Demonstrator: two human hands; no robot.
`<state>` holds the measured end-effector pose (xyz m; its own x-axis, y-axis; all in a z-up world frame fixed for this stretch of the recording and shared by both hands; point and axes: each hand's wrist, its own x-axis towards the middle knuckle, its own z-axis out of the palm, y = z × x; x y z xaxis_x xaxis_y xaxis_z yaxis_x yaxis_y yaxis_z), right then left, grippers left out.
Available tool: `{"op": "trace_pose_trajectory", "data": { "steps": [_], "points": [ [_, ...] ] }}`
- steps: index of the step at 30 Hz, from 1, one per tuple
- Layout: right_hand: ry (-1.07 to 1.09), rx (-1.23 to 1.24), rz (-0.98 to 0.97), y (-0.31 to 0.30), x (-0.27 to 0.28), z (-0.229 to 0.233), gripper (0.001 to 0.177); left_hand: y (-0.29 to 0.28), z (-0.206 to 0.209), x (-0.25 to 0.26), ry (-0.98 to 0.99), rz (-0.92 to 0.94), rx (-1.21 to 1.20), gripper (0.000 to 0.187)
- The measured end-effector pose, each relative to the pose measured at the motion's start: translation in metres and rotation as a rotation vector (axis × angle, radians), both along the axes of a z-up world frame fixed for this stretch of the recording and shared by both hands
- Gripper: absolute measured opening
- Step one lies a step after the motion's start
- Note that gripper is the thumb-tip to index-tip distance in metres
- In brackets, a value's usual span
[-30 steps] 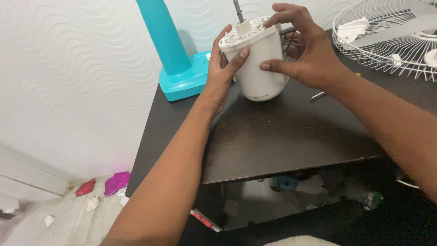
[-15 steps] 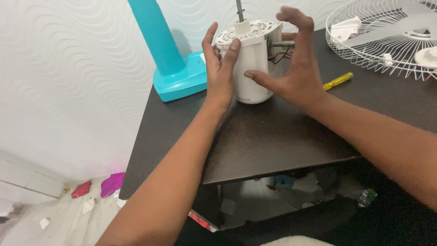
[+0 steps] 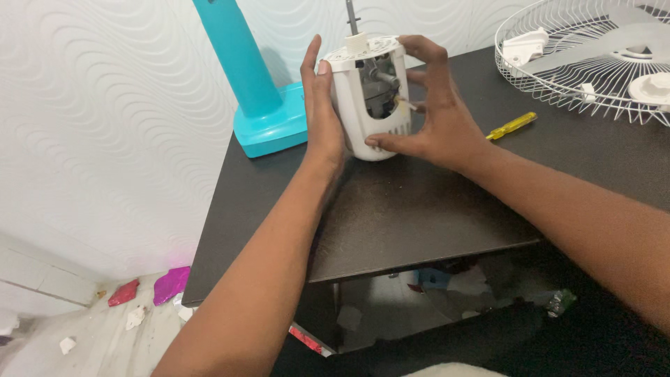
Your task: The person assembles an electric fan by attaching the motor housing to the fan stand, inserting and tightening screws, and securing the fan cage. The person uses a screwdriver to fasten the components together on a dark tabletop.
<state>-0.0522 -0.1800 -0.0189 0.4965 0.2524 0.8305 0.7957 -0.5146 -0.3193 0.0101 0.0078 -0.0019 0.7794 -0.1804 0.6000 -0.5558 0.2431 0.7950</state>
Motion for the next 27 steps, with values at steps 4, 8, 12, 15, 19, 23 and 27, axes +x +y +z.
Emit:
{"op": "trace_pose_trajectory", "data": {
  "steps": [4,8,12,15,19,23,27],
  "points": [
    [0.006,-0.027,-0.020,0.004,-0.002,-0.002,0.121,0.003,-0.003,0.000,-0.095,-0.083,-0.009,0.069],
    [-0.033,-0.031,-0.018,0.004,-0.002,-0.003,0.117,0.007,-0.004,0.002,-0.051,-0.133,0.022,0.078],
    [-0.042,-0.029,-0.017,0.005,-0.002,-0.002,0.113,0.007,-0.002,0.003,-0.056,-0.085,0.102,0.090],
    [-0.067,-0.037,-0.038,0.004,-0.004,-0.001,0.107,0.007,0.000,0.000,-0.039,-0.100,0.097,0.091],
    [-0.056,-0.010,-0.055,0.005,-0.005,0.000,0.095,0.008,0.002,-0.006,-0.020,-0.128,0.112,0.093],
    [-0.039,0.017,-0.020,0.004,-0.003,0.000,0.091,0.009,0.004,-0.011,-0.040,-0.137,0.151,0.098],
    [-0.056,0.013,-0.022,0.004,-0.002,-0.001,0.094,0.009,0.005,-0.013,-0.052,-0.154,0.153,0.104]
  ]
}}
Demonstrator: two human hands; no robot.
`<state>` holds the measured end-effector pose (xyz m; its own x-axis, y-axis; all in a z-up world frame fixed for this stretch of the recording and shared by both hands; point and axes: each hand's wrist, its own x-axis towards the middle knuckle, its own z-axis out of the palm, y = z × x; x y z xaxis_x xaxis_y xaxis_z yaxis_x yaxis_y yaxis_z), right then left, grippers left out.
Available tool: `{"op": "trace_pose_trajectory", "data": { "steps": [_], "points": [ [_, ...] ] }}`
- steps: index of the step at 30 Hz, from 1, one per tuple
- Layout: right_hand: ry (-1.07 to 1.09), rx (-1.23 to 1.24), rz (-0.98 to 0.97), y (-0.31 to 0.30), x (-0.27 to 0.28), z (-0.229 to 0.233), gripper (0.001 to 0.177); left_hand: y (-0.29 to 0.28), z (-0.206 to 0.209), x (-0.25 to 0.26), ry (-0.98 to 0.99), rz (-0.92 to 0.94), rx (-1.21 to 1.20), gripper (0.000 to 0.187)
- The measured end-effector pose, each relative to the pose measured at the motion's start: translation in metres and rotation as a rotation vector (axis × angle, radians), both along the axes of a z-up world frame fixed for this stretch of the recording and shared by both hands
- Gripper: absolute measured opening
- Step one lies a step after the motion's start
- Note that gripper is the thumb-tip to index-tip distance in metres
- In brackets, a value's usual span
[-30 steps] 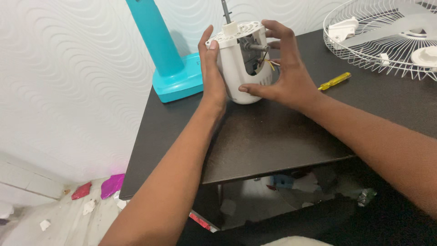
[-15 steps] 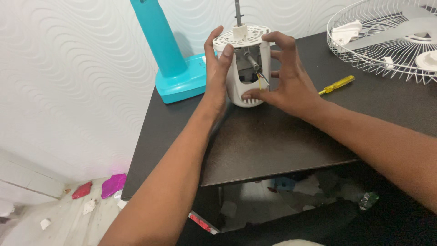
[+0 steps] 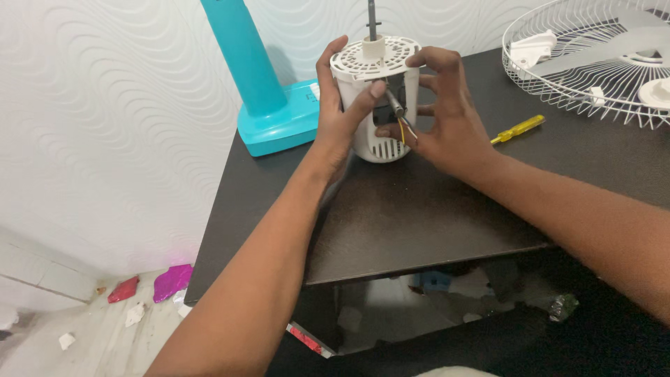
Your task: The person assembles an electric fan by attaching the motor housing to the fan stand, inserting and tightening screws, and securing the fan cage. The person uses a screwdriver to fasten the components together on a dark tabletop.
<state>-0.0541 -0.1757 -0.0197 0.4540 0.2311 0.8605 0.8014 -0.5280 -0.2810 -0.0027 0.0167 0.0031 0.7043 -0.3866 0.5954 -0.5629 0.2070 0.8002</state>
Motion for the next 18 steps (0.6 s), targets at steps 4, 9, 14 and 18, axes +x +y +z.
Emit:
{"op": "trace_pose_trajectory", "data": {
  "steps": [4,9,14,18],
  "points": [
    [0.002,0.003,-0.008,0.001,-0.003,0.000,0.095,0.000,-0.001,0.004,-0.048,0.005,0.001,0.102],
    [-0.034,-0.009,-0.031,0.005,-0.010,0.006,0.090,0.003,-0.008,0.011,-0.083,0.027,-0.009,0.091],
    [-0.044,-0.053,-0.105,0.009,-0.017,0.013,0.070,0.010,-0.011,0.021,-0.134,-0.012,-0.027,0.087],
    [-0.027,-0.073,-0.130,0.009,-0.017,0.018,0.064,0.011,-0.012,0.025,-0.192,-0.004,0.005,0.086]
  ]
}}
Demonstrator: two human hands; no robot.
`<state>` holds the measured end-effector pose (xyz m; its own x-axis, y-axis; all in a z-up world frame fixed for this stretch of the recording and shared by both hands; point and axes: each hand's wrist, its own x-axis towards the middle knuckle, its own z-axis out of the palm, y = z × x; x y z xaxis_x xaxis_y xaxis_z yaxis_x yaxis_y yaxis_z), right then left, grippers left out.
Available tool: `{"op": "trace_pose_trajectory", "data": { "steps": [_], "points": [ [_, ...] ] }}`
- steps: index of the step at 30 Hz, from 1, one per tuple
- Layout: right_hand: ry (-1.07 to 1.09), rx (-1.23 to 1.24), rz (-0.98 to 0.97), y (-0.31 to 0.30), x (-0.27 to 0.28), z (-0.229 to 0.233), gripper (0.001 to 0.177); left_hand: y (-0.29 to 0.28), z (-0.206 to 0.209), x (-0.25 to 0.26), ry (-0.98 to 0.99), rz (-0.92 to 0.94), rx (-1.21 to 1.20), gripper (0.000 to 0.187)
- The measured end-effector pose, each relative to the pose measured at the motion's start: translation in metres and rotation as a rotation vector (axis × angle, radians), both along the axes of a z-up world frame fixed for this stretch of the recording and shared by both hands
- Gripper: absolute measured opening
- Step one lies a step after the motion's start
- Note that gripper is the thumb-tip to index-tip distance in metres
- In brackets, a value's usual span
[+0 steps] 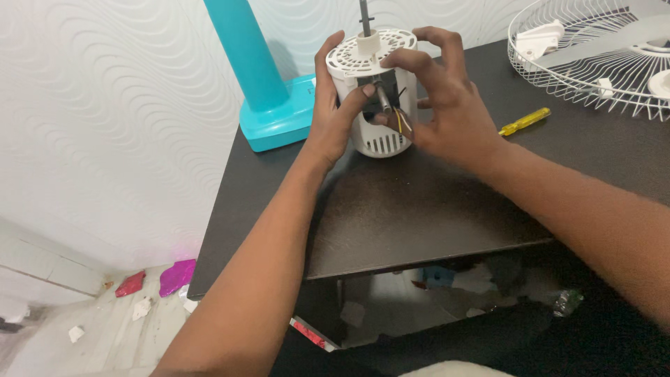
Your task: The person assembles an electric fan by attaching the motor housing to the fan stand, inserting and tightening screws, and securing the fan cage. The person uses a screwdriver to fasten the components together on a dark tabletop.
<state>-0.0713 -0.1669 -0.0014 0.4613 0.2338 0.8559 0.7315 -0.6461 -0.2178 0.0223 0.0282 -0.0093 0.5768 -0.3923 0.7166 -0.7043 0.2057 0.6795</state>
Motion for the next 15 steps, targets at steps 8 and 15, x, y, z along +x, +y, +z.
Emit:
{"op": "trace_pose_trajectory", "data": {
  "steps": [8,15],
  "points": [
    [0.023,-0.085,-0.075,-0.005,0.010,0.007,0.054,0.002,0.003,0.000,0.069,-0.029,-0.021,0.085],
    [-0.109,-0.361,-0.197,-0.017,0.001,0.036,0.067,-0.004,0.003,-0.005,-0.035,0.050,-0.006,0.080]
  ]
}}
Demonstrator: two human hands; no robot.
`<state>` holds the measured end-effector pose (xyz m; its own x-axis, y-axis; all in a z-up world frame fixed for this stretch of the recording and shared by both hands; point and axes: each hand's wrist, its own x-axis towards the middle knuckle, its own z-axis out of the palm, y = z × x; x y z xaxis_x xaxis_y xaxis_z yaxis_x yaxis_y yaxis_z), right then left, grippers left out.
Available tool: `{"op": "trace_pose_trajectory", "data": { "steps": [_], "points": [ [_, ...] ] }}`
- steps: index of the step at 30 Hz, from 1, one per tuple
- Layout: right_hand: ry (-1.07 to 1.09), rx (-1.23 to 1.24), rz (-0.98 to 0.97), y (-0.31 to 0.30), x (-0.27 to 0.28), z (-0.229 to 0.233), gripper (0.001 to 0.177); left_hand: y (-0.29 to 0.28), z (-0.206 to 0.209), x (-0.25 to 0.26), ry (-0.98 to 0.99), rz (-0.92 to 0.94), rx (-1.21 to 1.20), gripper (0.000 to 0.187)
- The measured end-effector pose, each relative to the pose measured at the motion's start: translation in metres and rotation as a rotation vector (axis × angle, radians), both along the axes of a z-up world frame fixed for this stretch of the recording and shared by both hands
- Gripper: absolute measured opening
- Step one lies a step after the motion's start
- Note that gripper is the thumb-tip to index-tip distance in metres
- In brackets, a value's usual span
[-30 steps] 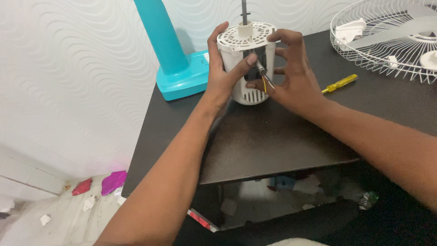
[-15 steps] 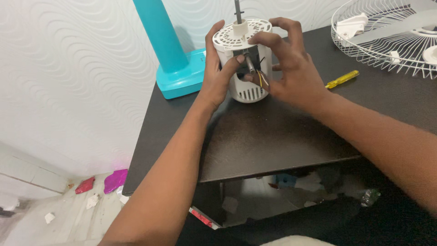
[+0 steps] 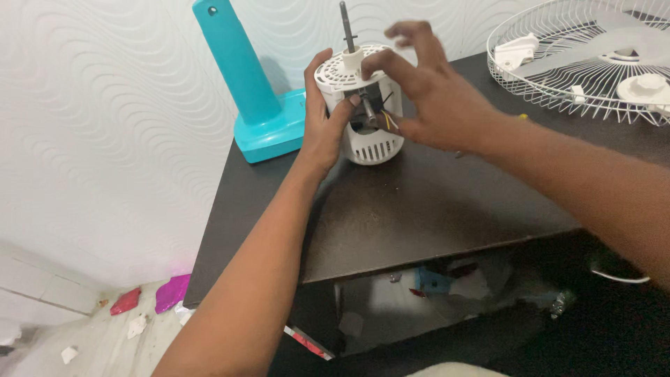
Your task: The person assembles an electric fan by attaching the motor housing to the fan stand, inserting and tightening screws, and securing the fan cage. The person uses a screwdriver to fasten the components together on a dark tabletop.
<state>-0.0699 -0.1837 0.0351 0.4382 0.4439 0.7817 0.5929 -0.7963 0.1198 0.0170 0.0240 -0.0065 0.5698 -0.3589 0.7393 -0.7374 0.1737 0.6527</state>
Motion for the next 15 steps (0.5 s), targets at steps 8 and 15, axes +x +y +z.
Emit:
{"op": "trace_pose_trajectory", "data": {
  "steps": [8,15],
  "points": [
    [0.199,-0.023,0.260,-0.003,-0.015,0.040,0.047,0.002,-0.001,0.004,0.091,-0.061,0.012,0.083],
    [0.043,0.057,0.357,0.018,0.002,0.018,0.030,0.005,-0.006,0.010,0.041,-0.139,0.016,0.093]
  ]
}}
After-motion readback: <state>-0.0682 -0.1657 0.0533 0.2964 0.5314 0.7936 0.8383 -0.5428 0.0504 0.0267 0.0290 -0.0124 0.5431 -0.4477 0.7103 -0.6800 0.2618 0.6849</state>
